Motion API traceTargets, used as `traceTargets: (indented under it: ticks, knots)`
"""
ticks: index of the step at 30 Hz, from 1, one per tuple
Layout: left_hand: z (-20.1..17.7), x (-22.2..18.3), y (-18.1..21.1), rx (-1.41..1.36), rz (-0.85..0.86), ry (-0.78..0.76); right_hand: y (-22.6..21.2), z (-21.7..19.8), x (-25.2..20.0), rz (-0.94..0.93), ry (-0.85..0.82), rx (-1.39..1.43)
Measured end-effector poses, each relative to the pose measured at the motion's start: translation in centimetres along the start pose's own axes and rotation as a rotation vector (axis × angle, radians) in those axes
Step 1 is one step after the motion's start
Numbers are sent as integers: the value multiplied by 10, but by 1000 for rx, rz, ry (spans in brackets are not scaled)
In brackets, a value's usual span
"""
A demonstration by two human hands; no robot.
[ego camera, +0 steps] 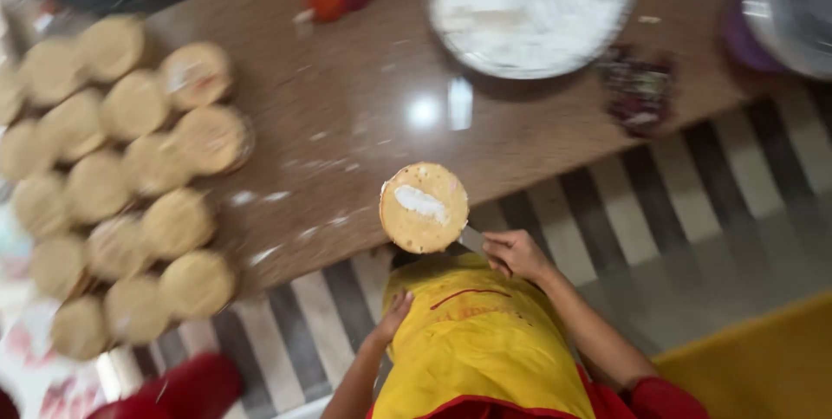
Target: Applying frosting to cake layers using a spatula.
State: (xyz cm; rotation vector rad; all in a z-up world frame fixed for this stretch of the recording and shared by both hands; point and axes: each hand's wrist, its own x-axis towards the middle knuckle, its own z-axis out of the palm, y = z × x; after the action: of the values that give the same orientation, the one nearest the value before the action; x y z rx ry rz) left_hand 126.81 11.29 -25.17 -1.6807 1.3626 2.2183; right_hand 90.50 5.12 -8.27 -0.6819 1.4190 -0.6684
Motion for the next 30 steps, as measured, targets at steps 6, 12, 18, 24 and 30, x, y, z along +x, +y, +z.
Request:
traceTargets:
  ticks: [6, 12, 18, 24, 30]
  knots:
    - [105, 70, 155, 317, 108, -185, 27, -163, -120, -93, 289, 241]
    - [263, 129, 352, 330, 406, -196, 32, -295, -187, -179, 635, 350]
    - [384, 260, 519, -177, 466, -318, 13, -415, -209, -148, 852, 397]
    - [410, 370, 719, -676, 521, -125, -26, -528, -178, -213, 907, 405]
    - [408, 342, 759, -626, 323, 100, -89, -607, -105, -202, 782, 335]
